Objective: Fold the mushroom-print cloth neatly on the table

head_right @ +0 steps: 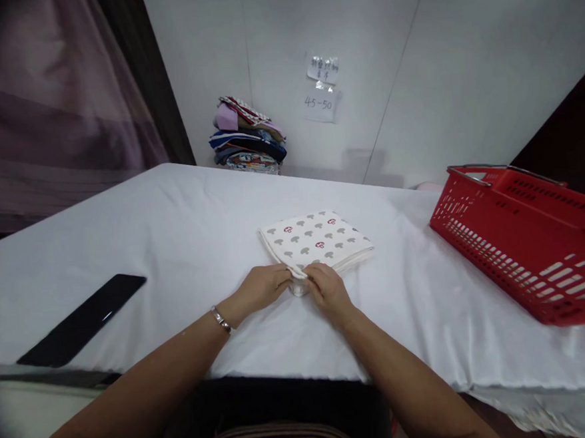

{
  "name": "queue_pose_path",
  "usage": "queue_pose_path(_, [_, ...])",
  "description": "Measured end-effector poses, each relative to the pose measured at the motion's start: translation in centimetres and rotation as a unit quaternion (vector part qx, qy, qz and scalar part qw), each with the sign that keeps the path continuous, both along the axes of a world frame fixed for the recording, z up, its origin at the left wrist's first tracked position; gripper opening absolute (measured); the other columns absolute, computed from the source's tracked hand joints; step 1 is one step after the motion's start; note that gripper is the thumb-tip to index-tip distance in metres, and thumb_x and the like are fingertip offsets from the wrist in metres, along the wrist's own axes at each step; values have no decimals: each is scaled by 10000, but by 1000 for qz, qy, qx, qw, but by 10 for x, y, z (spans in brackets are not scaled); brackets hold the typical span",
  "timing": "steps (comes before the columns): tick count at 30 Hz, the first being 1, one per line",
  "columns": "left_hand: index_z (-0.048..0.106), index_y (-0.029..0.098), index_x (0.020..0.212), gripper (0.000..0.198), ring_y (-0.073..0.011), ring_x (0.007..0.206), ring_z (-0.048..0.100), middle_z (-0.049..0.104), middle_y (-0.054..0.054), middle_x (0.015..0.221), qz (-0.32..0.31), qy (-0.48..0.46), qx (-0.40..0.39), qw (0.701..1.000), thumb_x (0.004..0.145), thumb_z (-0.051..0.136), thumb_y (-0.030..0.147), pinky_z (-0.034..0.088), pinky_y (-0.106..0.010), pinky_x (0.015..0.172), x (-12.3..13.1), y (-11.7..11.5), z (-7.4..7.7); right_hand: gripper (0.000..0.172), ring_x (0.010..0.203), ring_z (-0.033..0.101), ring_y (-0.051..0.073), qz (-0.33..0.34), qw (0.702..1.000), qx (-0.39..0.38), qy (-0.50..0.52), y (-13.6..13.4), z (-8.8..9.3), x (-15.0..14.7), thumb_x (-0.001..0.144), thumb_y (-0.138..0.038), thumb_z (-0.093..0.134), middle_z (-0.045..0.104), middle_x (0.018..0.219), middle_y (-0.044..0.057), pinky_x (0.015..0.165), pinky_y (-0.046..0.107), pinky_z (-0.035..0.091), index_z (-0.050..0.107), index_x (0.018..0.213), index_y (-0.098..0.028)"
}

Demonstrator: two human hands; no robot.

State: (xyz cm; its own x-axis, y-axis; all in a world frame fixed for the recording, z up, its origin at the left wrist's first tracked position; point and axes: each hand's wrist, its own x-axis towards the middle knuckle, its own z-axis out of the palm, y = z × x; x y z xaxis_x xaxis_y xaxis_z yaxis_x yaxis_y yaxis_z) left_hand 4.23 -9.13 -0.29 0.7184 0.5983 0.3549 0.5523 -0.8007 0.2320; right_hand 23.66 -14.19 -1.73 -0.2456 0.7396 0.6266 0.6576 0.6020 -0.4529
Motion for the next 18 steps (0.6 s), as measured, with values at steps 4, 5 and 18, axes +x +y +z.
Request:
queue_pose_path(4, [628, 221, 888, 181, -149, 742, 592, 639, 4, 862, -11, -1, -5, 1000, 858, 452, 195, 396, -234, 580, 0, -1, 3, 224, 956, 568, 202, 1, 1000, 2, 1, -1, 0, 0, 880, -221, 453, 606, 1000, 85, 835, 379, 486, 564, 1074, -232])
queue_pose_path(5, [628, 224, 890, 180, -149, 738, 593, 640, 3, 862, -16, -7, -8, 1000, 853, 455, 190, 397, -235, 580, -1, -1, 4, 226, 955, 568, 202, 0, 1000, 3, 0, -1, 0, 0, 882, -223, 450, 606, 999, 85, 832, 379, 487, 563, 1077, -232])
queue_pose_path(18, [561, 194, 727, 174, -144, 627, 562, 613, 5, 710, 17, 30, 4, 999, 848, 436, 188, 343, -233, 513, 4, -4, 5, 234, 943, 543, 219, 16, 993, 51, -105, -2, 1, -6, 877, -190, 442, 606, 1004, 98, 827, 413, 461, 540, 1088, -207])
